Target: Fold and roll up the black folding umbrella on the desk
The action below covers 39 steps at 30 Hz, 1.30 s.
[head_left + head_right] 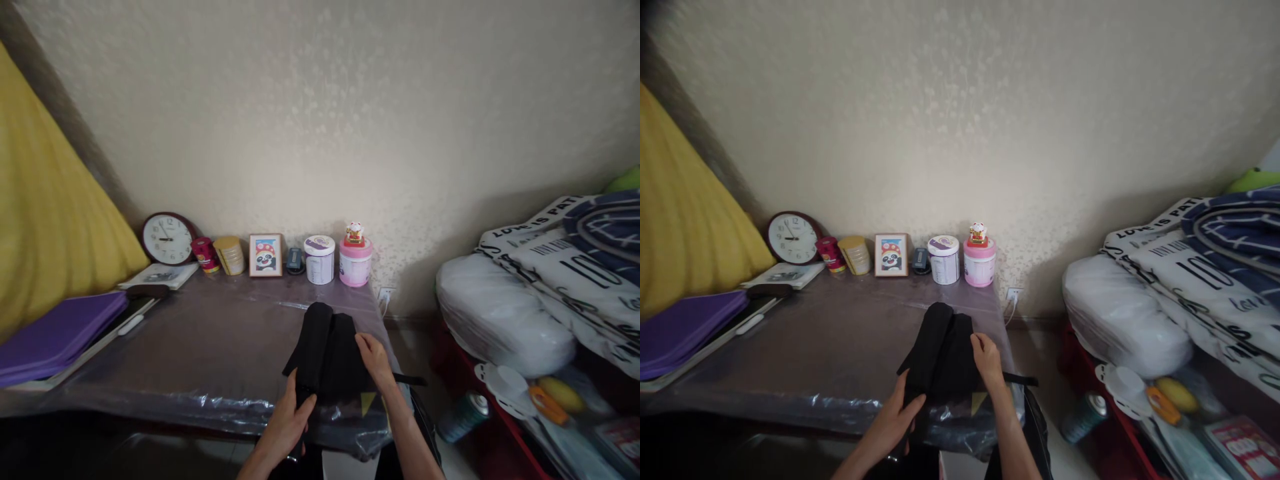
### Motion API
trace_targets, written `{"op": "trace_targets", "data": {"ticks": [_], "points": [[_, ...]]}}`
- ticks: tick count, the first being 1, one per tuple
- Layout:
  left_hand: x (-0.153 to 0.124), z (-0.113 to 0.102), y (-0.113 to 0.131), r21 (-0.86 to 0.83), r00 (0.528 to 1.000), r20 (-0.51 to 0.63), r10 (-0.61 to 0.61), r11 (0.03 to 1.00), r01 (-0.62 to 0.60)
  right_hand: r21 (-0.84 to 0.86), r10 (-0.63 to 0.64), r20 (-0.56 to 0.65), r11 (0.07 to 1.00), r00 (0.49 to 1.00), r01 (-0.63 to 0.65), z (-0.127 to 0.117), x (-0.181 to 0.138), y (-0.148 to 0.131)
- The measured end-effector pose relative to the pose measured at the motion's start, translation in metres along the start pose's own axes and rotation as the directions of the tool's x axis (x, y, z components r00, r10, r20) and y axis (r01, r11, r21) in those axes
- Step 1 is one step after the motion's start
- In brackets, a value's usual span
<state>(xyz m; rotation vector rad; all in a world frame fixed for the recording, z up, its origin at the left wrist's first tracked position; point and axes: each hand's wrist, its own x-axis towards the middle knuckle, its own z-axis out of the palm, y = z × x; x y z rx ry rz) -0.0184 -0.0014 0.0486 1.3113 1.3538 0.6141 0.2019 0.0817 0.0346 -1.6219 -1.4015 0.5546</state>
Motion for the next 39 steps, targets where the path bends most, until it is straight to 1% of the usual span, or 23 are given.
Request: {"op": "trace_targets", "data": {"ticks": [4, 7, 10, 14, 18, 22, 24, 26, 28, 31, 34, 37, 39], "points": [[0.001, 0.002, -0.001, 0.012, 1.000, -0.016, -0.003, 1.000, 0.003, 0.018, -0.005, 0.017, 1.000, 1.000, 0.005, 0.011, -0.005, -0.003], [0.002, 0.003, -0.002, -0.005, 1.000, -0.022, 0.002, 1.000, -0.003, 0.113, -0.037, 0.032, 0.993, 0.999, 0.033, 0.017, -0.006, -0.008], [0.001, 0.004, -0.001, -0.022, 1.000, -0.028, 0.012, 1.000, -0.012, 0.213, -0.063, 0.060, 0.976, 0.996, 0.049, 0.021, -0.003, -0.021], [0.000, 0.004, 0.000, -0.034, 0.999, -0.040, 0.024, 0.999, -0.025, 0.266, -0.081, 0.068, 0.962, 0.994, 0.060, 0.030, 0.004, -0.042], [0.003, 0.002, -0.001, -0.014, 0.998, -0.050, 0.034, 0.999, -0.034, 0.279, -0.058, 0.064, 0.959, 0.996, 0.038, 0.046, 0.011, -0.059], [0.007, 0.000, -0.003, 0.058, 0.996, -0.066, 0.066, 0.996, -0.062, 0.300, 0.016, 0.072, 0.953, 0.997, -0.037, 0.063, 0.014, -0.076], [0.008, 0.000, -0.005, 0.105, 0.996, -0.060, 0.058, 0.993, -0.052, 0.260, 0.040, 0.088, 0.964, 0.995, -0.062, 0.072, 0.014, -0.084], [0.009, -0.001, -0.006, 0.155, 0.997, -0.061, 0.044, 0.987, -0.034, 0.174, 0.037, 0.138, 0.983, 0.990, -0.061, 0.079, 0.012, -0.091], [0.010, 0.000, -0.007, 0.216, 0.997, -0.073, 0.029, 0.976, -0.012, 0.077, 0.033, 0.192, 0.996, 0.981, -0.049, 0.083, 0.011, -0.096], [0.012, 0.001, -0.008, 0.293, 0.996, -0.088, 0.009, 0.956, 0.017, -0.061, 0.024, 0.241, 0.998, 0.970, -0.010, 0.084, 0.009, -0.102], [0.014, 0.003, -0.009, 0.318, 0.995, -0.095, 0.009, 0.948, 0.021, -0.210, 0.026, 0.275, 0.977, 0.961, 0.034, 0.083, 0.008, -0.106], [0.013, 0.003, -0.009, 0.330, 0.994, -0.108, 0.017, 0.944, 0.019, -0.352, 0.052, 0.272, 0.935, 0.961, 0.050, 0.084, 0.007, -0.107], [0.008, 0.002, -0.009, 0.320, 0.991, -0.120, 0.053, 0.947, -0.012, -0.409, 0.056, 0.269, 0.910, 0.962, 0.062, 0.085, 0.006, -0.106]]}}
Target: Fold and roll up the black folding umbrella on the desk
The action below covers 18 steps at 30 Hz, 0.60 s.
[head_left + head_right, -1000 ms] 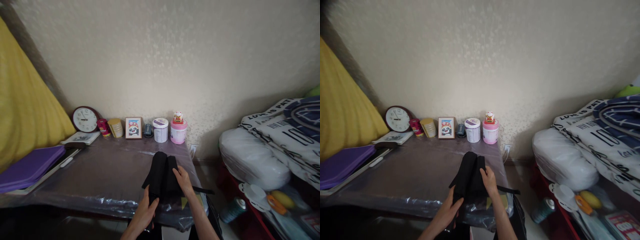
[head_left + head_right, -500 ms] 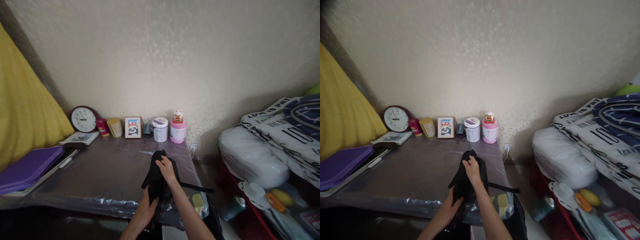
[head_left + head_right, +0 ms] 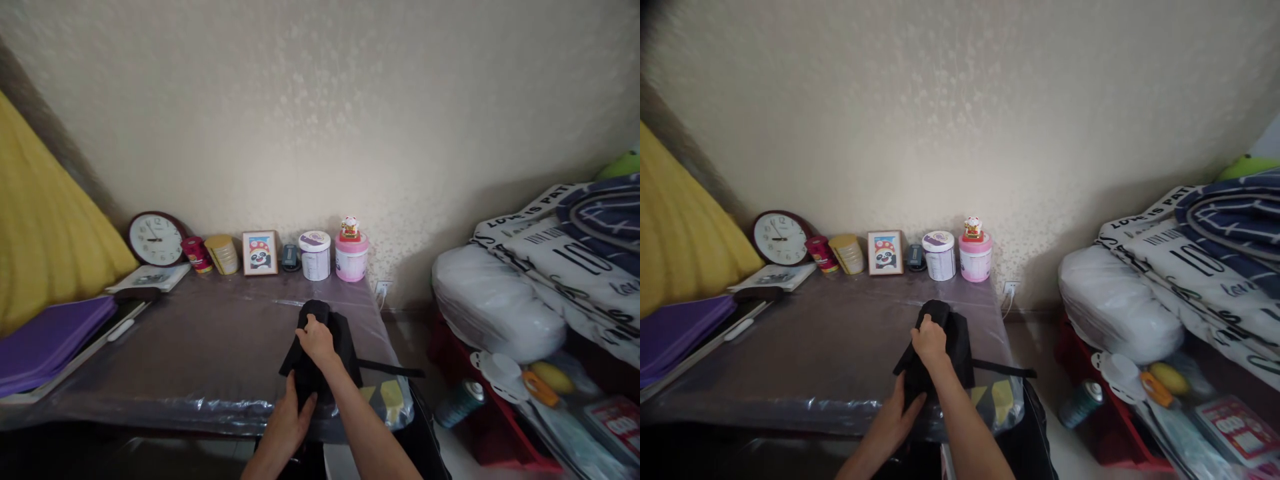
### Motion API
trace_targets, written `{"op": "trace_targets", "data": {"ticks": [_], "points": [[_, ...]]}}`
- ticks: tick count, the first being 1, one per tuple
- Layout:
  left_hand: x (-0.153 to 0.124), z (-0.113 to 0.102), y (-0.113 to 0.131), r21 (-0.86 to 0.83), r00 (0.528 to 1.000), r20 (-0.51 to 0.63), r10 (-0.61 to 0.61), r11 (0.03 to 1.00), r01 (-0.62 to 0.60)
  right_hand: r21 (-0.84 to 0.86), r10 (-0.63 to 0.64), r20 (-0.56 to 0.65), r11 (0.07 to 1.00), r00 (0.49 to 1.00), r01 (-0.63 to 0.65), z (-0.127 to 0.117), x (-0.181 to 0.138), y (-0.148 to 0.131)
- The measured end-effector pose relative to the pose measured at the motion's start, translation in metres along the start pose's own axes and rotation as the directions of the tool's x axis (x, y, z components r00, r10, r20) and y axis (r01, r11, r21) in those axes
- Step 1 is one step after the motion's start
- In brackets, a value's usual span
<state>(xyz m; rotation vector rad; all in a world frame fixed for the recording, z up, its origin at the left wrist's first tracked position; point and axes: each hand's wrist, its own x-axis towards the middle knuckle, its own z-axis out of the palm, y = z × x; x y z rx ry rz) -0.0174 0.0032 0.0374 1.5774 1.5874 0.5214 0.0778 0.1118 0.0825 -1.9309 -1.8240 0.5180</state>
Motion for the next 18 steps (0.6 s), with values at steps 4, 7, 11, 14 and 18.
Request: {"op": "trace_targets", "data": {"ticks": [4, 7, 11, 14, 18], "points": [[-0.012, -0.005, 0.003, -0.061, 0.990, -0.116, 0.083, 0.994, -0.090, -0.041, -0.026, 0.006, 0.999, 1.000, 0.027, 0.003, 0.001, 0.000], [-0.017, -0.007, 0.007, -0.014, 0.984, -0.134, 0.117, 0.993, -0.120, -0.067, -0.034, 0.018, 0.997, 0.999, 0.035, 0.002, 0.001, -0.002], [-0.013, -0.005, 0.011, 0.144, 0.988, -0.028, 0.155, 0.978, -0.149, -0.100, -0.068, 0.063, 0.992, 0.996, 0.074, 0.002, -0.002, -0.006], [-0.006, -0.003, 0.012, 0.251, 0.992, 0.046, 0.116, 0.960, -0.124, -0.084, -0.142, 0.093, 0.985, 0.985, 0.150, 0.003, -0.004, -0.006], [0.001, -0.003, 0.011, 0.301, 0.997, 0.045, 0.069, 0.950, -0.079, 0.016, -0.326, 0.126, 0.945, 0.937, 0.327, -0.002, -0.012, 0.000]]}}
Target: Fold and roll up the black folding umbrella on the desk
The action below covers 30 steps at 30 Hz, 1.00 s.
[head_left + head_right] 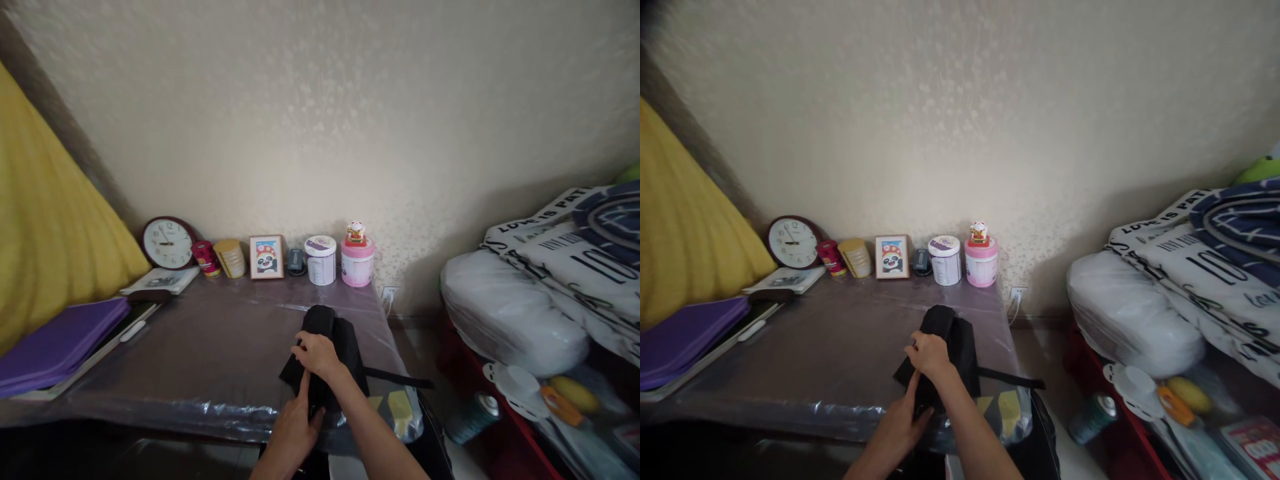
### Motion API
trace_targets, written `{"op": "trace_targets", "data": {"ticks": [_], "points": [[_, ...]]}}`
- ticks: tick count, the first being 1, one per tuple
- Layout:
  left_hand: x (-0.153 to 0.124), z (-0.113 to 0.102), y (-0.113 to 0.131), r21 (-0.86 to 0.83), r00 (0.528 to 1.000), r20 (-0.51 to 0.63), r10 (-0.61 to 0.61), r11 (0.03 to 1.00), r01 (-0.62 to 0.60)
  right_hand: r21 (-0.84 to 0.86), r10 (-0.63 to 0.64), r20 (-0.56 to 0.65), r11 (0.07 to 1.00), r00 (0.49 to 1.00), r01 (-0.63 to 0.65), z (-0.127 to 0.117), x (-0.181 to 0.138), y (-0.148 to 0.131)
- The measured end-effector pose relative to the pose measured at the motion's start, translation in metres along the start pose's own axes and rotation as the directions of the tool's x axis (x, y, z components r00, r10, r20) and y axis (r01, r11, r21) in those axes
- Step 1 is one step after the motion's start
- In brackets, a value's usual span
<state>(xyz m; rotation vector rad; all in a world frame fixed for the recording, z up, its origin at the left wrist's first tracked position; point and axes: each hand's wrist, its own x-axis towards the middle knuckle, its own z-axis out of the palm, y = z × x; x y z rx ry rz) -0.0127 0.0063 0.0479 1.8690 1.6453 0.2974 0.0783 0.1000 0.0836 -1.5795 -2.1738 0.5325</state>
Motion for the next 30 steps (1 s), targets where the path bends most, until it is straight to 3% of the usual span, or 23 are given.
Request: {"op": "trace_targets", "data": {"ticks": [5, 9, 12, 17, 22, 25, 27, 30], "points": [[0.004, 0.001, -0.004, -0.101, 1.000, -0.027, -0.012, 0.995, 0.009, 0.128, -0.318, -0.127, 0.934, 0.940, 0.333, -0.005, -0.032, 0.008], [0.004, 0.006, -0.002, -0.126, 1.000, -0.028, -0.002, 0.992, -0.001, 0.116, -0.410, -0.216, 0.890, 0.886, 0.440, -0.001, -0.046, 0.021], [0.004, 0.009, 0.000, -0.102, 0.998, -0.044, -0.041, 0.994, 0.036, 0.056, -0.425, -0.192, 0.895, 0.884, 0.443, 0.001, -0.035, 0.032], [0.005, 0.011, 0.001, -0.092, 0.997, -0.041, -0.071, 0.994, 0.067, -0.062, -0.357, -0.160, 0.934, 0.920, 0.352, 0.000, 0.012, 0.055], [0.007, 0.012, -0.001, -0.066, 0.995, -0.044, -0.095, 0.994, 0.092, -0.174, -0.200, -0.205, 0.971, 0.958, 0.165, -0.006, 0.051, 0.074], [0.006, 0.012, 0.000, -0.060, 0.994, -0.046, -0.096, 0.994, 0.094, -0.197, -0.105, -0.285, 0.979, 0.953, 0.049, -0.013, 0.051, 0.069], [0.005, 0.011, 0.001, -0.045, 0.994, -0.050, -0.098, 0.994, 0.096, -0.175, -0.178, -0.315, 0.976, 0.932, 0.127, -0.014, 0.039, 0.060], [0.003, 0.010, 0.004, -0.020, 0.992, -0.051, -0.114, 0.993, 0.113, -0.115, -0.391, -0.212, 0.920, 0.896, 0.374, -0.007, 0.015, 0.048]]}}
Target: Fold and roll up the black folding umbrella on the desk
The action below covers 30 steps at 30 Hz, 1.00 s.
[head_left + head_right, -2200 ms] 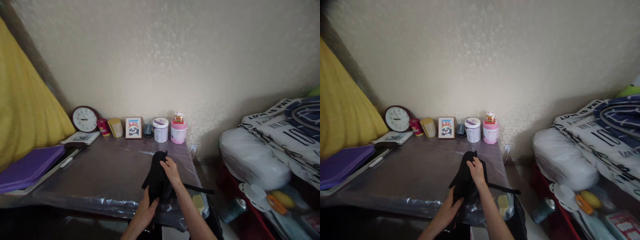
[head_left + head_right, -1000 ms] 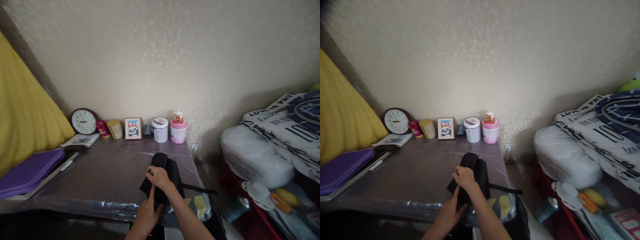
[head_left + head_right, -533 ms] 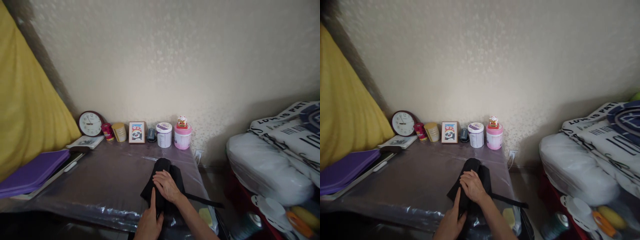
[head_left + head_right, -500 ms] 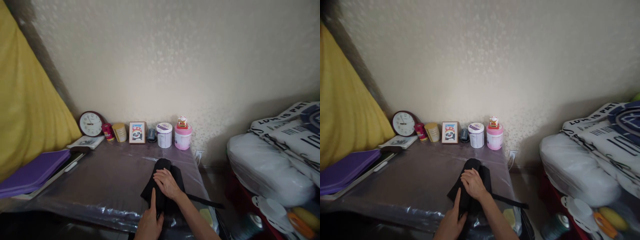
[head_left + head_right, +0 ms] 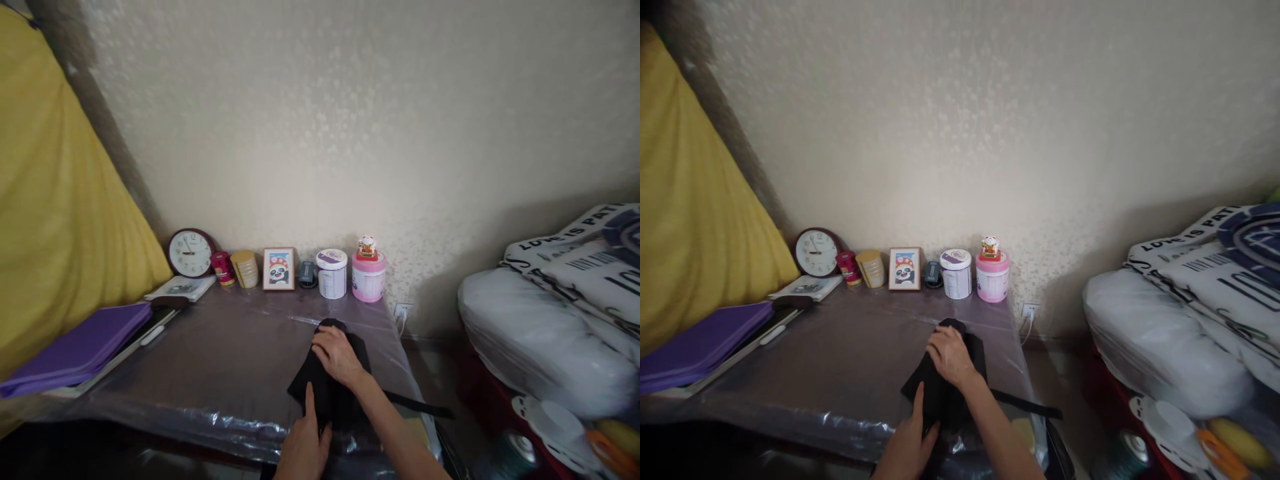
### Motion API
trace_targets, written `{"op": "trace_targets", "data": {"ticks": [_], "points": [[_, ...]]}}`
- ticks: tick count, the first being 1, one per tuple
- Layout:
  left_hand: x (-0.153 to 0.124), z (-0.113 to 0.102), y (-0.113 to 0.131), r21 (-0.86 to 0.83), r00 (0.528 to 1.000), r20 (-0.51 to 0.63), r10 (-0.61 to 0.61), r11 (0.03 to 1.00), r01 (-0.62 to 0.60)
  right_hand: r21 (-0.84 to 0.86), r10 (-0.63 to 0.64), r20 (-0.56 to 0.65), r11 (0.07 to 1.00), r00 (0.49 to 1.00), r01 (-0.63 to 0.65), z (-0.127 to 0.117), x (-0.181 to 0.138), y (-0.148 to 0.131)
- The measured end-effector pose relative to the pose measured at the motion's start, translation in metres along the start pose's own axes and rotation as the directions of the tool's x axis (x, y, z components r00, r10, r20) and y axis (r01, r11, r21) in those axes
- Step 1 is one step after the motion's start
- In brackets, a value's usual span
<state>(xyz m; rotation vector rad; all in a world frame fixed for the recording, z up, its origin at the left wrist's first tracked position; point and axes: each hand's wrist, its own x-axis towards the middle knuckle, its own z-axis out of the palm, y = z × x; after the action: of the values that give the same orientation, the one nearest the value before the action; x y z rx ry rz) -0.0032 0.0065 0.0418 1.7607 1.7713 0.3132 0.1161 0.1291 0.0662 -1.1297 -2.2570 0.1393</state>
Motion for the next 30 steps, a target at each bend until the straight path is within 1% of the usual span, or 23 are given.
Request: {"op": "trace_targets", "data": {"ticks": [1, 2, 3, 5, 7, 9, 11, 12, 13, 14, 15, 16, 17, 19, 20, 21, 22, 23, 25, 27, 28, 29, 30], "points": [[-0.001, 0.000, 0.001, 0.003, 1.000, -0.005, -0.005, 1.000, 0.005, 0.026, -0.034, 0.031, 0.999, 0.999, 0.033, 0.002, -0.005, -0.004], [-0.001, -0.001, 0.002, 0.005, 1.000, -0.012, -0.005, 1.000, 0.005, 0.035, -0.030, 0.043, 0.999, 0.999, 0.028, 0.003, -0.008, -0.005], [-0.001, -0.001, 0.002, 0.008, 1.000, -0.018, -0.004, 1.000, 0.004, 0.027, 0.008, 0.031, 1.000, 0.999, -0.008, 0.005, -0.010, -0.003], [-0.002, -0.001, 0.003, 0.018, 1.000, -0.027, 0.006, 1.000, -0.006, -0.002, 0.143, -0.058, 0.990, 0.988, -0.143, 0.004, -0.012, 0.008], [-0.002, 0.000, 0.002, 0.013, 0.999, -0.028, 0.021, 1.000, -0.021, 0.010, 0.302, -0.171, 0.952, 0.938, -0.304, -0.002, -0.015, 0.025], [-0.002, -0.001, 0.000, -0.016, 0.999, -0.034, 0.037, 0.999, -0.038, 0.073, 0.453, -0.245, 0.890, 0.857, -0.450, -0.012, -0.023, 0.041], [-0.002, -0.002, -0.002, -0.066, 0.997, -0.041, 0.058, 0.996, -0.061, 0.123, 0.557, -0.270, 0.829, 0.785, -0.546, -0.023, -0.038, 0.053], [-0.002, -0.003, -0.003, -0.097, 0.997, -0.045, 0.066, 0.993, -0.070, 0.133, 0.589, -0.271, 0.807, 0.762, -0.576, -0.028, -0.046, 0.055], [-0.002, -0.005, -0.003, -0.140, 0.997, -0.044, 0.069, 0.987, -0.075, 0.136, 0.606, -0.267, 0.793, 0.749, -0.594, -0.032, -0.054, 0.055], [-0.003, -0.006, -0.003, -0.187, 0.997, -0.037, 0.070, 0.979, -0.076, 0.135, 0.609, -0.260, 0.792, 0.750, -0.596, -0.034, -0.061, 0.053], [-0.003, -0.008, -0.003, -0.230, 0.997, -0.027, 0.070, 0.970, -0.074, 0.134, 0.596, -0.248, 0.802, 0.764, -0.582, -0.036, -0.066, 0.048], [-0.004, -0.010, -0.003, -0.269, 0.998, -0.011, 0.066, 0.961, -0.067, 0.129, 0.561, -0.232, 0.828, 0.795, -0.546, -0.036, -0.070, 0.042], [-0.004, -0.011, -0.003, -0.303, 0.998, 0.008, 0.060, 0.951, -0.054, 0.121, 0.501, -0.211, 0.865, 0.839, -0.486, -0.035, -0.073, 0.034], [-0.006, -0.013, -0.001, -0.360, 0.998, 0.036, 0.045, 0.932, -0.029, 0.086, 0.344, -0.156, 0.938, 0.926, -0.334, -0.030, -0.076, 0.020], [-0.007, -0.013, -0.001, -0.389, 0.998, 0.045, 0.037, 0.921, -0.017, 0.059, 0.279, -0.123, 0.960, 0.952, -0.273, -0.026, -0.077, 0.015], [-0.007, -0.013, 0.000, -0.421, 0.998, 0.049, 0.029, 0.907, -0.006, 0.024, 0.240, -0.087, 0.971, 0.967, -0.238, -0.023, -0.077, 0.012], [-0.008, -0.014, 0.000, -0.448, 0.998, 0.053, 0.025, 0.894, 0.001, -0.019, 0.230, -0.052, 0.973, 0.972, -0.232, -0.020, -0.076, 0.012], [-0.008, -0.014, -0.001, -0.465, 0.998, 0.055, 0.022, 0.885, 0.006, -0.068, 0.250, -0.026, 0.965, 0.968, -0.251, -0.018, -0.074, 0.013], [-0.009, -0.014, -0.001, -0.479, 0.998, 0.067, 0.016, 0.877, 0.018, -0.169, 0.340, -0.011, 0.926, 0.941, -0.336, -0.016, -0.068, 0.021], [-0.009, -0.015, -0.002, -0.482, 0.997, 0.077, 0.017, 0.876, 0.022, -0.240, 0.435, -0.048, 0.869, 0.899, -0.433, -0.016, -0.059, 0.029], [-0.009, -0.015, -0.002, -0.484, 0.997, 0.078, 0.018, 0.875, 0.021, -0.254, 0.458, -0.074, 0.850, 0.886, -0.461, -0.017, -0.055, 0.031], [-0.009, -0.015, -0.001, -0.487, 0.997, 0.070, 0.019, 0.873, 0.018, -0.254, 0.455, -0.092, 0.849, 0.886, -0.463, -0.018, -0.051, 0.031], [-0.009, -0.015, -0.001, -0.492, 0.998, 0.064, 0.019, 0.871, 0.015, -0.243, 0.428, -0.095, 0.866, 0.899, -0.438, -0.018, -0.048, 0.030]]}}
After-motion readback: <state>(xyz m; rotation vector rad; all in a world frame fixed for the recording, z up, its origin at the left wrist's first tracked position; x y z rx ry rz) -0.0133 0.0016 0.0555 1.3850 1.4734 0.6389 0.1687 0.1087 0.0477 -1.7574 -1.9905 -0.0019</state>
